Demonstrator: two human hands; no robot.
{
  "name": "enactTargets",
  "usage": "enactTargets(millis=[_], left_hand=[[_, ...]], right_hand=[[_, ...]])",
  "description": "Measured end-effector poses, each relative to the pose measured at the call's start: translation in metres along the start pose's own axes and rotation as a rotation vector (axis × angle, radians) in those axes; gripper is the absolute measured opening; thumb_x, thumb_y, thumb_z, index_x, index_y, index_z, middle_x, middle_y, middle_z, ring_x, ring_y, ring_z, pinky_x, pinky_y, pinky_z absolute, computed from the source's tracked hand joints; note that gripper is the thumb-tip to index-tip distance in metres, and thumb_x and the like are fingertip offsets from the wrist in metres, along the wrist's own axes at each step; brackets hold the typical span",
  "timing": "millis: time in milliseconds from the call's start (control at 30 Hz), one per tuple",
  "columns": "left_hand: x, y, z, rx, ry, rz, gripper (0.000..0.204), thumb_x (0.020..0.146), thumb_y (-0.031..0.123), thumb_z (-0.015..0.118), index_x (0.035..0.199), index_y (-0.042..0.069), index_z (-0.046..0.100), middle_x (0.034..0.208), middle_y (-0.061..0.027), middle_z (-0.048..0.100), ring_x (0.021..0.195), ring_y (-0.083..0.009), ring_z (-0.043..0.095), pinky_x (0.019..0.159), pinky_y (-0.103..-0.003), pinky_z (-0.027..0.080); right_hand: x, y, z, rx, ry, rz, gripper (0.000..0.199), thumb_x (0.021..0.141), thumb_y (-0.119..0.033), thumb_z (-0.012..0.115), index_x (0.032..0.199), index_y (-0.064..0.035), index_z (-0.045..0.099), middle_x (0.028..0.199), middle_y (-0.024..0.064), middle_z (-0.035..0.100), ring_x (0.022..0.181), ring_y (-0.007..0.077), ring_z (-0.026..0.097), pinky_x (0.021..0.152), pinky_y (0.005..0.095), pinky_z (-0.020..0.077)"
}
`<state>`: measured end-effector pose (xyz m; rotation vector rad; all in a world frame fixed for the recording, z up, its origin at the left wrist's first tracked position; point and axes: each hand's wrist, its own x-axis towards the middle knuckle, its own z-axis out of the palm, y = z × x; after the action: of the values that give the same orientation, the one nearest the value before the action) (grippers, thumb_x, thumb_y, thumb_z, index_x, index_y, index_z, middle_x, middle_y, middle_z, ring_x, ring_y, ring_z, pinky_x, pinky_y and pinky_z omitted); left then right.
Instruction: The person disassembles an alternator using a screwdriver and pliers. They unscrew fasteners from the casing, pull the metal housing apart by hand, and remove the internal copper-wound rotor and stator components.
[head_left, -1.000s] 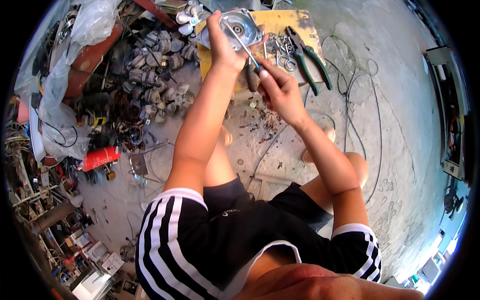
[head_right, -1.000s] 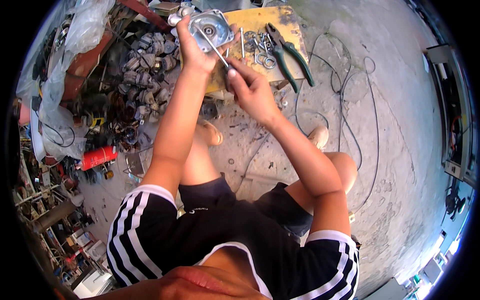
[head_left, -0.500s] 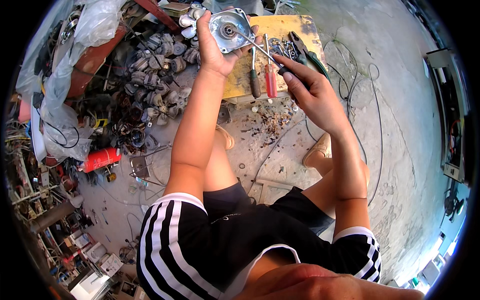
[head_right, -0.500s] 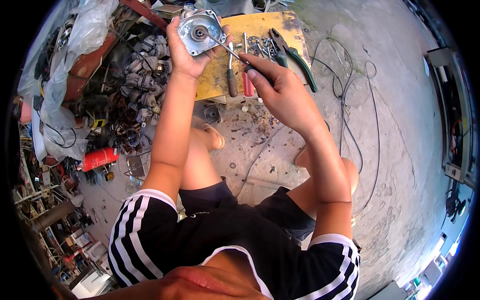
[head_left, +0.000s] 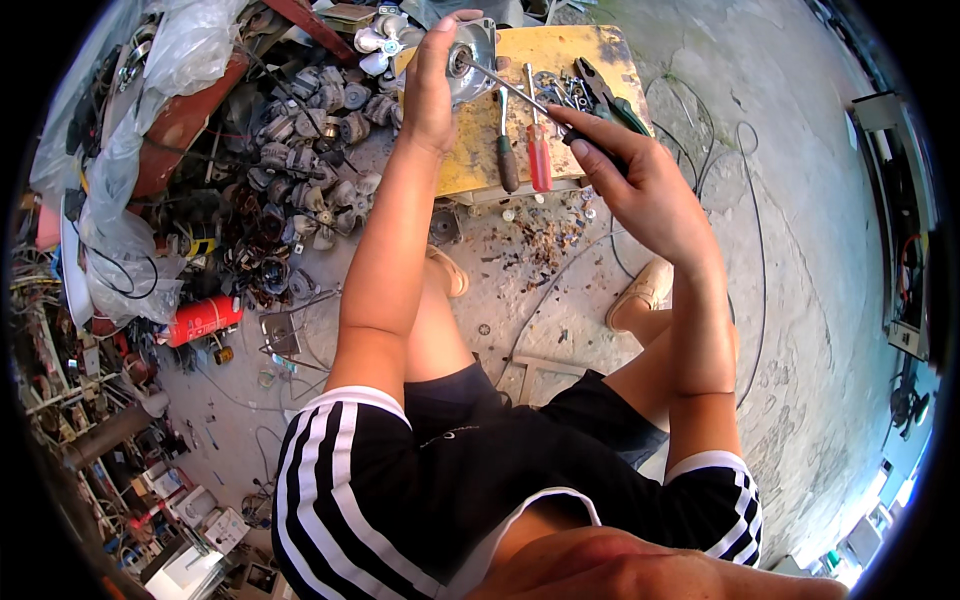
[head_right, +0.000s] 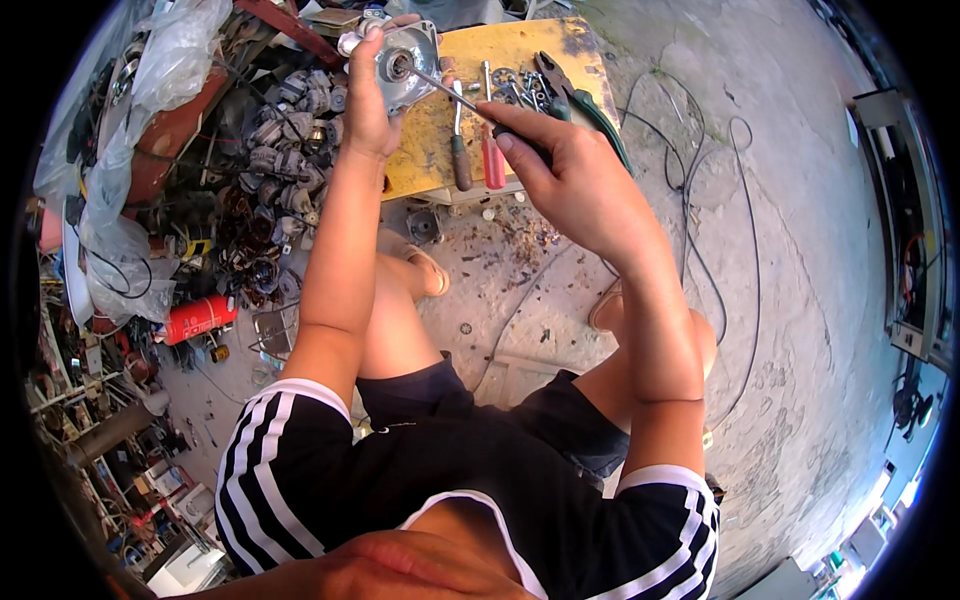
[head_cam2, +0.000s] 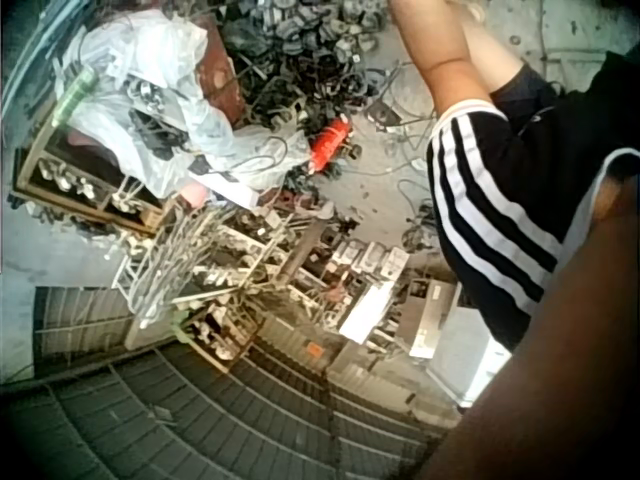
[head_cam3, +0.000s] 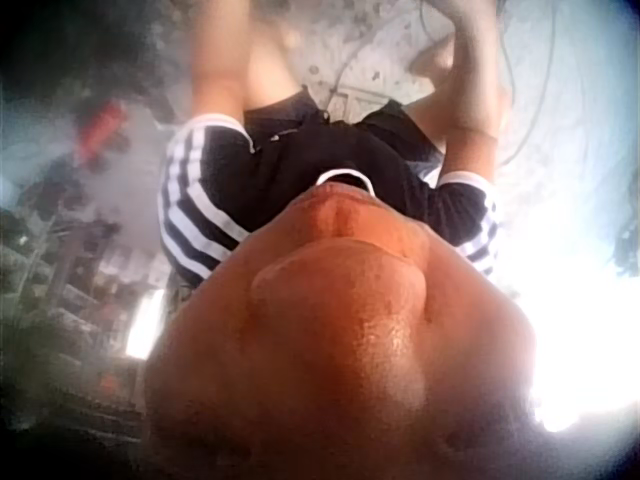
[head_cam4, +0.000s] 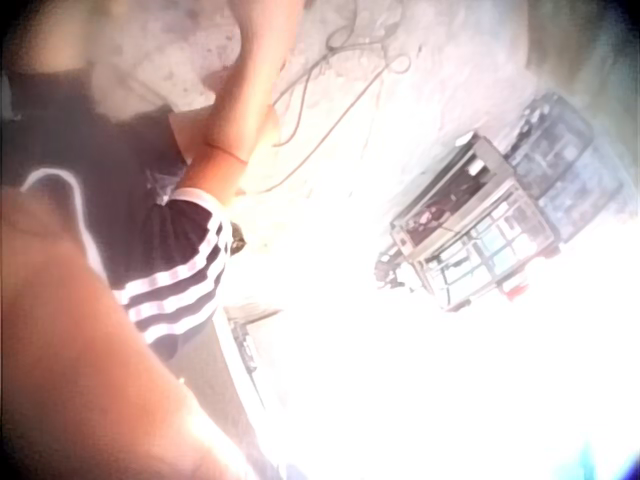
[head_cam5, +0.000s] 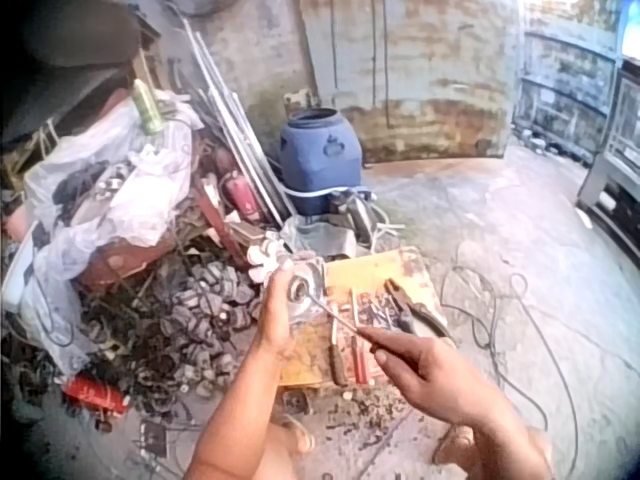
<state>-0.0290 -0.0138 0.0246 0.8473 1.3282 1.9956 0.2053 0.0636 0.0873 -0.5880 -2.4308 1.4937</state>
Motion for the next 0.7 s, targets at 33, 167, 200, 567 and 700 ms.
enactTargets(millis=[33,167,200,567,700], left_hand=[[0.001,-0.001,-0.002,0.154,-0.017,0.087,0.05,0.099,0.046,0.042,0.128,0.006,0.055,0.111,-0.0122,0.066,0.096,-0.0268,0.07,0.083,-0.043,0.06],[-0.007,0.005,0.009,0.057,0.062,0.035,0.05,0.099,0.047,0.042,0.127,0.007,0.055,0.109,-0.0121,0.066,0.092,-0.0265,0.07,0.08,-0.043,0.06],[-0.004,0.0,0.005,-0.092,0.102,0.002,0.051,0.098,0.047,0.047,0.129,0.008,0.054,0.11,-0.0108,0.067,0.093,-0.0261,0.069,0.08,-0.042,0.059],[0.002,-0.01,0.018,-0.161,0.239,-0.011,0.05,0.096,0.052,0.044,0.121,0.01,0.055,0.103,-0.0116,0.066,0.088,-0.0268,0.07,0.077,-0.044,0.06],[0.001,-0.018,0.02,-0.109,0.252,0.01,0.05,0.095,0.053,0.045,0.121,0.011,0.053,0.101,-0.0098,0.066,0.087,-0.0263,0.069,0.075,-0.044,0.06]], right_hand=[[0.0,-0.001,-0.003,0.01,-0.007,-0.011,0.036,0.102,-0.015,0.056,0.137,-0.0095,0.059,0.089,0.0032,0.066,0.077,0.0082,0.051,0.074,0.0259,0.0467],[0.0,-0.001,0.008,0.143,-0.036,0.055,0.037,0.101,-0.013,0.056,0.138,-0.0066,0.058,0.091,0.0024,0.067,0.079,0.0072,0.052,0.075,0.0265,0.0473],[0.001,0.0,0.019,0.204,-0.044,0.09,0.037,0.101,-0.012,0.056,0.138,-0.0059,0.058,0.092,0.0019,0.067,0.08,0.0068,0.051,0.075,0.0265,0.0474],[-0.001,0.021,0.068,0.961,-0.083,0.29,0.045,0.107,-0.025,0.046,0.152,-0.0162,0.04,0.068,-0.0046,0.038,0.052,0.0044,0.029,0.043,0.0208,0.0238],[0.001,0.04,0.06,1.08,-0.173,0.313,0.047,0.107,-0.027,0.048,0.152,-0.0147,0.04,0.072,-0.003,0.04,0.053,0.0046,0.032,0.045,0.0206,0.0276]])
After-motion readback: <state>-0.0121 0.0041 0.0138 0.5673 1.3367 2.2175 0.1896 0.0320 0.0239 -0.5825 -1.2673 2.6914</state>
